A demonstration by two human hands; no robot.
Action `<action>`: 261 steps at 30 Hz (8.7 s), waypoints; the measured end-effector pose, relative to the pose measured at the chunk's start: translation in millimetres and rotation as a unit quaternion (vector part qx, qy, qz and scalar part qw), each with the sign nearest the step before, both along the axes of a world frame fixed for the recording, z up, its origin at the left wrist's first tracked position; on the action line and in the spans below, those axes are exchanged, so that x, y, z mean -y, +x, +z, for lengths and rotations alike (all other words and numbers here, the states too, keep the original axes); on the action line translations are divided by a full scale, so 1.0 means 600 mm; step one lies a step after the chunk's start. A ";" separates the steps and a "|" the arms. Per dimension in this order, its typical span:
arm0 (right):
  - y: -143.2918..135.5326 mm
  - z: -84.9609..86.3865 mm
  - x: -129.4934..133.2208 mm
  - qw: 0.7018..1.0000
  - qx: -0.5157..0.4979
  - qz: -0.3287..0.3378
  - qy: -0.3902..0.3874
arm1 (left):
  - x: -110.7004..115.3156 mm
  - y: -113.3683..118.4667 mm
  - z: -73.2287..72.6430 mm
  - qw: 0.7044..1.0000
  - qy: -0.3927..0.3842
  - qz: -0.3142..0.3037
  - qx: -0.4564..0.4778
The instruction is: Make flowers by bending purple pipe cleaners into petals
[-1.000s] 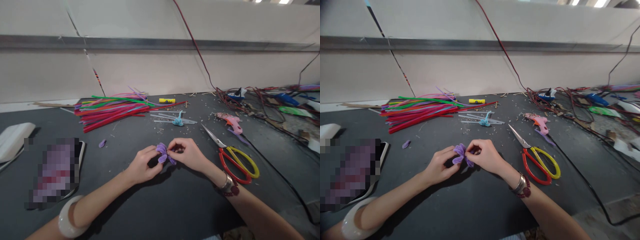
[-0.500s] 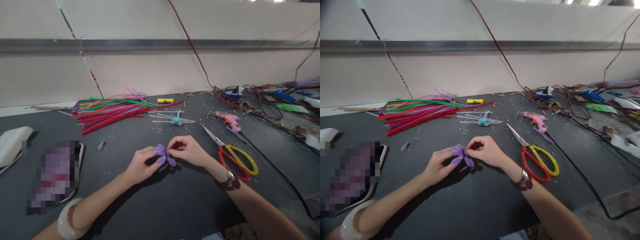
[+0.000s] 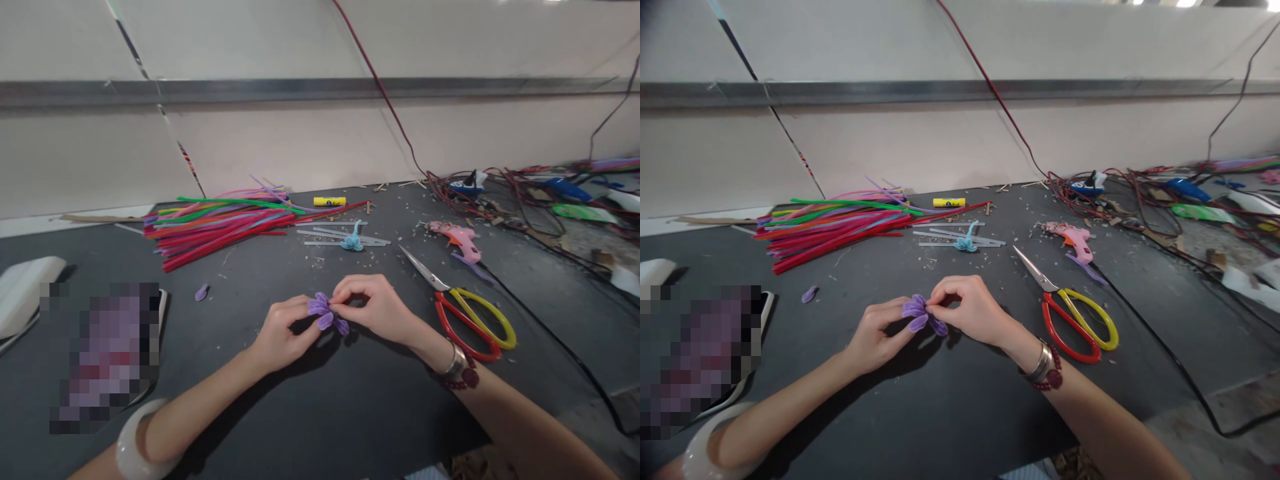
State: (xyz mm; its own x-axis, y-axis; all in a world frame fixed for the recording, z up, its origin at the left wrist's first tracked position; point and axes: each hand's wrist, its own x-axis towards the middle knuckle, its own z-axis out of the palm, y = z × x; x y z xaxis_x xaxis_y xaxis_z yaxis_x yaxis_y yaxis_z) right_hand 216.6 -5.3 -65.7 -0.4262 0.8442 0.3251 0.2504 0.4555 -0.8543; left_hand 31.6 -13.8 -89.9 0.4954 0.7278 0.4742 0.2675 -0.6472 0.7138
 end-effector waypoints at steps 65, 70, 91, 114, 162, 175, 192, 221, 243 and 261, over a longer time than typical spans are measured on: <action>0.004 0.001 -0.011 0.939 -0.096 0.156 -0.290 | 0.009 0.004 0.010 0.991 -0.096 -0.092 -0.008; -0.002 -0.004 -0.008 0.935 -0.131 0.128 -0.303 | 0.009 0.005 0.008 0.994 -0.098 -0.044 0.016; 0.000 0.006 -0.010 0.920 -0.172 0.092 -0.340 | 0.008 0.006 0.003 0.978 -0.165 -0.034 0.126; 0.018 0.005 -0.017 0.901 -0.093 0.238 -0.351 | 0.003 -0.007 0.005 0.905 -0.400 -0.123 0.082; 0.011 -0.006 0.003 0.935 -0.126 0.049 -0.329 | 0.001 -0.005 -0.003 0.994 -0.095 0.044 0.007; 0.017 -0.004 0.006 0.939 -0.106 0.074 -0.319 | 0.003 0.000 0.005 0.986 -0.166 0.003 -0.010; 0.020 0.007 0.008 0.987 -0.036 0.050 -0.146 | 0.006 0.005 0.006 0.968 -0.248 -0.043 0.011; 0.011 -0.002 0.013 0.981 -0.059 -0.007 -0.186 | 0.004 -0.001 0.003 0.999 0.024 0.017 -0.016; 0.004 -0.024 0.006 0.843 -0.237 0.038 -0.481 | 0.006 -0.004 0.000 0.997 -0.022 -0.069 -0.031; 0.006 -0.031 0.003 0.927 -0.196 -0.010 -0.320 | 0.002 0.002 0.000 0.972 -0.189 0.036 0.131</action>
